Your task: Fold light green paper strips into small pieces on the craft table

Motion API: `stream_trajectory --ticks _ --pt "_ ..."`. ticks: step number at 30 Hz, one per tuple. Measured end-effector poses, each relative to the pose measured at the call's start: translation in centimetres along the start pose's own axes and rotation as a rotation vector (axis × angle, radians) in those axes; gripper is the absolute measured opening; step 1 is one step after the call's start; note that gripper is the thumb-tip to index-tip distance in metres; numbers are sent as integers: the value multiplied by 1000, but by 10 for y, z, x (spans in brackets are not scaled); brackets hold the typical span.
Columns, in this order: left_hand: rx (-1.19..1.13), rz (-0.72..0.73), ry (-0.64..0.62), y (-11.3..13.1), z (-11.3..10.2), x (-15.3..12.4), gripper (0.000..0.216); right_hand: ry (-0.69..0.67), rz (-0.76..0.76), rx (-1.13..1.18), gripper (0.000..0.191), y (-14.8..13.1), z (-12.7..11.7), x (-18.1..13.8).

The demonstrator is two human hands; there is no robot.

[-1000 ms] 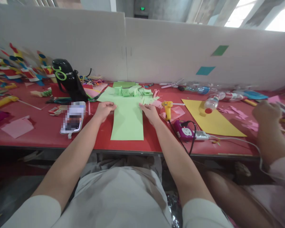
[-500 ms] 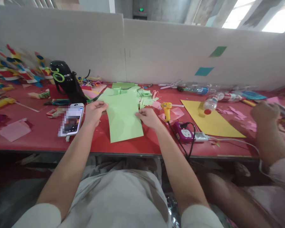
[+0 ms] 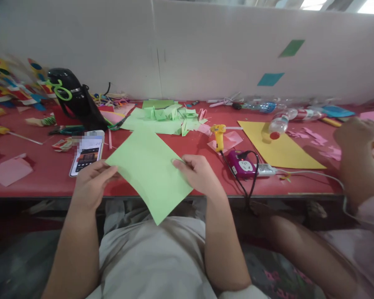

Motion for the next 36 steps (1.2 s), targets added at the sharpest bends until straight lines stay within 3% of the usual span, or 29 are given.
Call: stream_trajectory --ticks 2,4,8,11,14,17,19,22,27,33,36 --pt "265 73 16 12 -5 -10 27 -160 14 -85 46 1 -8 -1" --pt "542 257 65 32 -2 -21 44 -319 41 -184 44 -4 -12 -1" --pt "924 446 -238 61 24 -32 35 -502 -17 -302 37 -26 -7 3" --pt "1000 392 -426 64 35 -31 20 -528 -77 -347 34 -37 -1 8" --pt "996 288 -449 60 35 -28 23 -471 -58 -431 30 -35 -1 8" --pt "1037 283 -373 58 36 -24 22 -243 -77 -567 17 -35 -3 5" --pt "1053 312 -354 59 41 -21 22 -128 -168 -637 21 -42 1 3" --pt "1053 366 -349 61 50 -18 21 -251 -327 -653 22 -55 18 4" --pt "1042 359 -282 62 49 -15 21 -125 -291 -593 15 -62 28 7" --pt "1036 255 -118 55 11 -10 16 -104 -168 -494 13 -31 -11 -1" --pt "1032 223 -35 50 -8 -6 16 37 -98 -406 13 -6 -38 -9"
Point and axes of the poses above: each hand's wrist, its own x-axis towards the middle knuckle, its own z-axis out of the palm, y = z × x, the point moved 2 cm from there along x, towards the middle knuckle, and after that the axes turned 14 degrees about -y, right-handed, at the moved point
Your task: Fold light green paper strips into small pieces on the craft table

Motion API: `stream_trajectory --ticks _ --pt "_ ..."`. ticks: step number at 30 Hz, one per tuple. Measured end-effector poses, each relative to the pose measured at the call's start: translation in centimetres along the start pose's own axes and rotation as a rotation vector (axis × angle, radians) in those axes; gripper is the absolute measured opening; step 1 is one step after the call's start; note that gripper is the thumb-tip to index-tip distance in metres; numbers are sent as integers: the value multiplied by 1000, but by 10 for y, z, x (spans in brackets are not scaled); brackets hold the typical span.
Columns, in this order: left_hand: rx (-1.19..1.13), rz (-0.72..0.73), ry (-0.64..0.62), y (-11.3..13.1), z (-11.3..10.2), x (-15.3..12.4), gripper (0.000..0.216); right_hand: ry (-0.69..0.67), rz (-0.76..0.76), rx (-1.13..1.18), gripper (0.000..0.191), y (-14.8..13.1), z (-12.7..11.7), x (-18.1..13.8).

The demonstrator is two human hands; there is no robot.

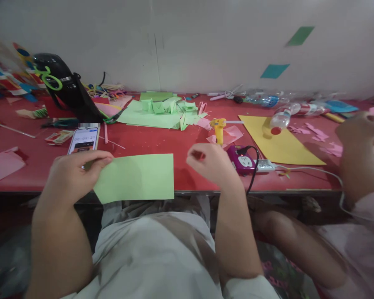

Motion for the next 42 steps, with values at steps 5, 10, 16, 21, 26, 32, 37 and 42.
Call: stream_trajectory --ticks 5,10,16,21,26,32,37,42 --pt "-81 15 -8 -2 3 2 19 192 -79 343 22 9 5 -5" --pt "-147 65 -113 8 12 7 21 89 -128 349 23 -15 32 9" --pt "-154 274 -105 39 22 15 21 107 -217 253 20 -29 40 10" --pt "-275 318 -185 72 29 17 13 118 -301 224 16 -42 45 7" --pt "-304 274 -221 75 29 16 7 126 -333 202 18 -48 49 3" --pt "-320 277 -255 65 26 14 3 171 -350 218 18 -49 44 1" --pt "-343 230 -270 45 24 11 5 278 -271 184 17 -41 28 -1" --pt "-326 178 -294 22 25 3 5 396 -196 171 16 -27 12 -3"
Point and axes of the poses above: each hand's wrist, its own x-axis towards the middle knuckle, its own z-axis out of the palm, y = z × x, the point moved 2 cm from there along x, towards the middle knuckle, and after that the axes turned 14 degrees about -y, right-handed, at the moved point
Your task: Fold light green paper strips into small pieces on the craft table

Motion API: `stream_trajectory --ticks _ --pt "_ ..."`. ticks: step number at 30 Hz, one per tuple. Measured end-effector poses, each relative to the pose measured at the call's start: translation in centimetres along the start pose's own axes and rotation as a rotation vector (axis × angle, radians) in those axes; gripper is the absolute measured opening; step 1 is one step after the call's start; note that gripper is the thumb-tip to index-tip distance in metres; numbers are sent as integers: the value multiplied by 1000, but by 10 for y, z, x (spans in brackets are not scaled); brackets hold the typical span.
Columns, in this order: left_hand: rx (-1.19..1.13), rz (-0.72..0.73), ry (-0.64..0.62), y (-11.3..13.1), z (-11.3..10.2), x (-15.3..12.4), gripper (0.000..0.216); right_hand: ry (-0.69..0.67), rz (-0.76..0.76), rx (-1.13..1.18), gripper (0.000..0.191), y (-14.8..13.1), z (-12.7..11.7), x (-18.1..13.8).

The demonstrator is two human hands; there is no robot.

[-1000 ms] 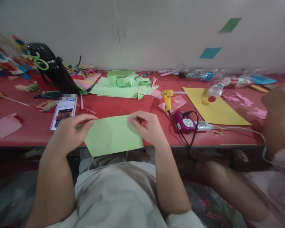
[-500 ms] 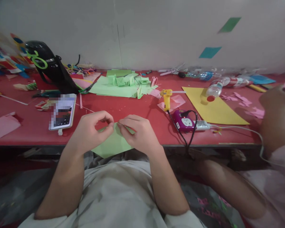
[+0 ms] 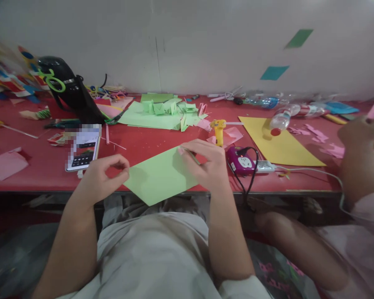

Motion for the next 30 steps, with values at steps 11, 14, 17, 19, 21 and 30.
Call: stream_trajectory --ticks 11,14,17,19,21,30 --pt "-272 -150 101 -41 -3 -14 17 404 165 370 15 55 -19 -1" --pt "-620 -112 -93 -29 14 -6 37 407 266 484 23 61 2 2" --pt "-884 0 -178 -14 28 4 55 349 367 621 29 60 25 2" --pt "-969 34 -121 -9 32 9 60 287 398 689 31 57 36 1" --pt "-984 20 -46 -6 33 14 57 214 421 727 33 53 42 -2" --pt "-865 -138 160 -16 38 22 26 -97 464 730 44 42 49 -14"
Point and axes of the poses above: each hand's wrist, its own x-axis towards the middle knuckle, its own z-axis out of the palm, y = z × x, the point moved 2 cm from there along x, towards the middle knuckle, and after that the axes turned 14 degrees about -y, right-handed, at the moved point
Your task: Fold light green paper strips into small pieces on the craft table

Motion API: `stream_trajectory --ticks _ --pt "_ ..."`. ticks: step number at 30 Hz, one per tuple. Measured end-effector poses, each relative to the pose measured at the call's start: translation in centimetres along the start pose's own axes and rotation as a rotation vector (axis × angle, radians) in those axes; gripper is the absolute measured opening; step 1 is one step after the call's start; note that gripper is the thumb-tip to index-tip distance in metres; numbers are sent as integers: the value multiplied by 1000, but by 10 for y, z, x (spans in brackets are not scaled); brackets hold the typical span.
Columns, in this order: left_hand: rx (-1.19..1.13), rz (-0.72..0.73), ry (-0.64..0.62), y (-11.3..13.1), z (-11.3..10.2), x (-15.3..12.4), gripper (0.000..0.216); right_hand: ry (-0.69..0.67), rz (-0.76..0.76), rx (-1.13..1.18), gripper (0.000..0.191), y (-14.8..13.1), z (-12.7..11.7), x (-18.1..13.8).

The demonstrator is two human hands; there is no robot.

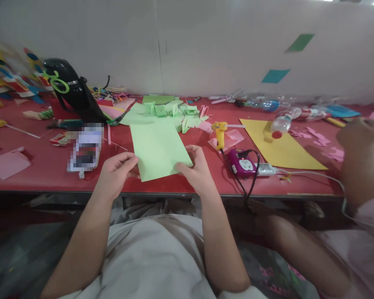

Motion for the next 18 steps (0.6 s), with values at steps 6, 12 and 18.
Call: stream_trajectory --ticks 6,12,18 --pt "99 130 49 8 -8 0 23 30 -98 -355 67 -8 0 -7" --pt "94 225 -188 25 5 3 28 -506 -62 -51 71 -28 35 -19" --pt "23 184 -350 20 21 11 33 -474 -48 92 82 -29 56 -16"
Point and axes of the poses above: each hand's wrist, its own x-axis towards the middle knuckle, its own z-axis out of the palm, y = z × x, the point moved 2 cm from there along x, towards the middle knuckle, and after that the axes turned 14 degrees about -y, right-handed, at the moved point
